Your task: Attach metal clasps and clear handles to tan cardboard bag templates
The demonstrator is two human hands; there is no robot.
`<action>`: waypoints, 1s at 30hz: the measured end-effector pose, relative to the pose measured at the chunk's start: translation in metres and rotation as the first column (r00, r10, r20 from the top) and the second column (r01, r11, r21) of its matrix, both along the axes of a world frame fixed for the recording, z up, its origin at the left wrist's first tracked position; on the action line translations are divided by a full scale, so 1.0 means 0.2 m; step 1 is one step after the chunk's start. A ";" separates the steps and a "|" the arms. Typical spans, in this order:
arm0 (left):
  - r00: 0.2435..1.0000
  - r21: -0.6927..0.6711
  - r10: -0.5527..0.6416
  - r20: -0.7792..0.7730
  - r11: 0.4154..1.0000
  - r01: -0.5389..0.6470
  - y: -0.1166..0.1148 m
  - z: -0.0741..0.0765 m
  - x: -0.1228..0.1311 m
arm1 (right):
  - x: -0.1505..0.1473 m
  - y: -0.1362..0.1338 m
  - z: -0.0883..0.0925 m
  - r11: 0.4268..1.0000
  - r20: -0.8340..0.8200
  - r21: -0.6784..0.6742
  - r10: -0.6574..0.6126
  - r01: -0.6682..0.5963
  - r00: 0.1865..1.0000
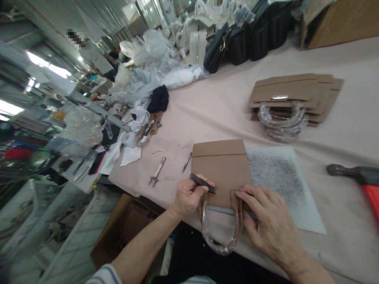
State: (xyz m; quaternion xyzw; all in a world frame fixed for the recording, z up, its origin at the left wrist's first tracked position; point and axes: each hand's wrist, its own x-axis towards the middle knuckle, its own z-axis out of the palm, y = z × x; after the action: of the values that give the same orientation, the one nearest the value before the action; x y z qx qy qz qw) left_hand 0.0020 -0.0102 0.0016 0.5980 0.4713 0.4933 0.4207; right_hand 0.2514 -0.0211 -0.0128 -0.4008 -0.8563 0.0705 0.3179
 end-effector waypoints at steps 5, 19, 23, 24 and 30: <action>1.000 0.030 -0.001 -0.013 1.000 0.002 -0.01 0.00 0.00 | -0.01 0.00 0.00 1.000 -0.017 -0.007 -0.013 0.013 1.000; 0.998 0.046 -0.002 -0.060 0.999 0.005 -0.02 0.01 0.00 | 0.00 0.00 0.00 0.999 -0.005 -0.039 -0.015 0.014 1.000; 0.998 0.036 -0.017 -0.064 0.999 0.019 -0.01 0.01 0.01 | -0.01 0.00 0.00 0.999 -0.002 -0.035 -0.008 0.008 1.000; 0.997 0.046 -0.024 -0.072 0.999 0.027 -0.01 0.01 0.01 | -0.01 0.00 0.00 1.000 -0.001 -0.030 -0.005 0.005 1.000; 0.980 0.157 -0.067 -0.187 0.983 0.097 0.00 0.02 0.00 | -0.01 0.00 0.01 1.000 -0.018 -0.015 -0.018 0.018 1.000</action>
State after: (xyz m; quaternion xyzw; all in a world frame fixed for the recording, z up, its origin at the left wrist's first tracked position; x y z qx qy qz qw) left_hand 0.0016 -0.0096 0.0049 0.6922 0.4398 0.4564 0.3451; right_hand 0.2492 -0.0212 -0.0098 -0.4102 -0.8493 0.0777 0.3230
